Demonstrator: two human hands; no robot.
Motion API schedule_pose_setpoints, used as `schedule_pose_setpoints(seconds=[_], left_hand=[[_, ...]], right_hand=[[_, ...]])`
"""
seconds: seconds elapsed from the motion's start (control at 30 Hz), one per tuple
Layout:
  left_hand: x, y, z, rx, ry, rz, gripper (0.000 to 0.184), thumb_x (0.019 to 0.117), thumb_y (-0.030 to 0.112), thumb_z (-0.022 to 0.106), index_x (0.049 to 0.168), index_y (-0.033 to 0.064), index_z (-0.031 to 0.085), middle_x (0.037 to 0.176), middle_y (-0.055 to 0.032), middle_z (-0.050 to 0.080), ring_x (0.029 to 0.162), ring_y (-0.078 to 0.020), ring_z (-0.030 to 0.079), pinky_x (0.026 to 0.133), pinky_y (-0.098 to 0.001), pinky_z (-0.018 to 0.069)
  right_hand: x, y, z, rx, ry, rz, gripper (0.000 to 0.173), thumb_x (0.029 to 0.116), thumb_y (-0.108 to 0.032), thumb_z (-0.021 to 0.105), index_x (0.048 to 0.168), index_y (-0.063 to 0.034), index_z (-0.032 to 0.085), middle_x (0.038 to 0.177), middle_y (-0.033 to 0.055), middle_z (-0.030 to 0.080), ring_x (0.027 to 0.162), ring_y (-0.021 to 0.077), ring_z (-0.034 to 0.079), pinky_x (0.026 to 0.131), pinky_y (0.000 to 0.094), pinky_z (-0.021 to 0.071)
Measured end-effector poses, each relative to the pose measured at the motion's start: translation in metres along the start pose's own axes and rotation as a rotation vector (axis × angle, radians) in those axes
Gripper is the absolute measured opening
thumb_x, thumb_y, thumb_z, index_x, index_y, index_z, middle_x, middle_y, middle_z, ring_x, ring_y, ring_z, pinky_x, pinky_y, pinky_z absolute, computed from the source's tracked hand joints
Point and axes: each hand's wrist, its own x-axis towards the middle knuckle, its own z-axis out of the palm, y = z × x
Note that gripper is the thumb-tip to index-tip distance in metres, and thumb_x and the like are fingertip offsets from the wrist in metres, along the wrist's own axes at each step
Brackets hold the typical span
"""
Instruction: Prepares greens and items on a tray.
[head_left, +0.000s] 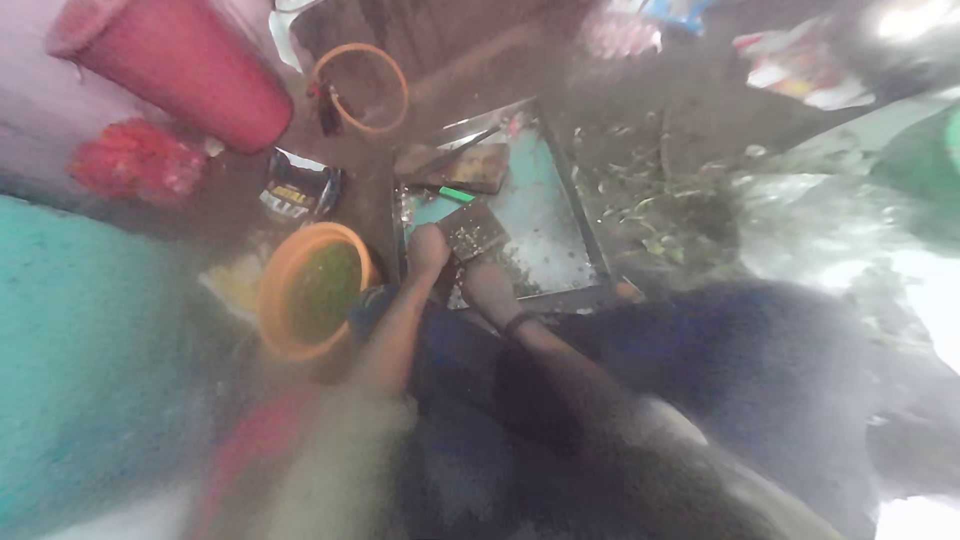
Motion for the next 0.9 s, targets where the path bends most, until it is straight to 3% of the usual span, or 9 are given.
schedule_pose_setpoints(seconds=[0.1,0.2,0.33,0.43,0.63,0.73,0.9], left_hand=[[-0.001,0.002,-0.003,0.008,0.011,-0.004,0.021,0.0955,0.017,0.068,0.105,-0.0017,0.069,0.111,-0.0261,0.07,0.102,-0.0446,0.07,0.085,-0.0632,0.0578],[0.011,0.011,-0.007,0.094,-0.023,-0.02,0.021,0.0953,0.019,0.069,0.099,-0.0007,0.073,0.107,-0.0242,0.072,0.102,-0.0424,0.071,0.086,-0.0622,0.0579],[0.019,0.014,-0.008,0.204,-0.092,0.0,0.019,0.097,0.022,0.066,0.1,0.0068,0.077,0.109,-0.0182,0.074,0.105,-0.0371,0.072,0.089,-0.0598,0.058],[0.022,0.011,-0.003,0.173,-0.101,0.031,0.018,0.0963,0.02,0.067,0.102,0.0052,0.077,0.112,-0.0199,0.073,0.108,-0.0382,0.07,0.093,-0.06,0.0567],[0.001,0.002,-0.001,0.025,-0.032,0.047,0.015,0.0944,0.016,0.069,0.096,0.0021,0.073,0.107,-0.0242,0.071,0.099,-0.0433,0.07,0.082,-0.0644,0.0578],[-0.008,-0.004,-0.002,0.004,-0.03,0.031,0.016,0.0946,0.019,0.068,0.096,0.0039,0.073,0.104,-0.0222,0.072,0.094,-0.0409,0.072,0.08,-0.0619,0.0589],[-0.003,0.007,-0.006,0.004,-0.005,0.021,0.015,0.0937,0.015,0.073,0.098,0.0008,0.074,0.11,-0.0249,0.071,0.102,-0.0437,0.069,0.088,-0.0632,0.0569]], right_hand=[[-0.018,0.01,-0.003,-0.042,-0.022,0.009,0.035,0.1009,-0.025,0.054,0.122,-0.0018,0.069,0.123,0.024,0.069,0.116,0.0433,0.067,0.09,0.0646,0.0543],[-0.024,0.01,-0.012,-0.015,0.017,-0.001,0.033,0.1012,-0.025,0.054,0.117,-0.0005,0.07,0.12,0.0243,0.07,0.113,0.0432,0.068,0.088,0.0639,0.0547],[-0.016,-0.007,-0.028,0.028,0.031,-0.011,0.034,0.1039,-0.026,0.05,0.122,-0.0024,0.068,0.124,0.0239,0.069,0.116,0.0421,0.067,0.091,0.0629,0.0549],[-0.003,-0.016,-0.027,0.037,-0.004,-0.018,0.036,0.1059,-0.023,0.047,0.125,0.0007,0.066,0.127,0.0253,0.067,0.118,0.0437,0.066,0.092,0.0645,0.0537],[0.012,-0.01,-0.002,0.057,0.048,-0.034,0.029,0.1029,-0.024,0.055,0.114,-0.0025,0.071,0.116,0.0229,0.071,0.11,0.0431,0.069,0.087,0.0642,0.0552],[-0.001,-0.007,0.004,0.0,0.003,0.01,0.028,0.1025,-0.022,0.055,0.115,-0.0013,0.07,0.117,0.0244,0.071,0.11,0.0446,0.068,0.085,0.0647,0.0557],[-0.024,0.01,-0.001,-0.051,-0.019,-0.01,0.03,0.1018,-0.019,0.052,0.118,-0.0018,0.07,0.12,0.0238,0.07,0.113,0.0437,0.068,0.087,0.0645,0.0545]])
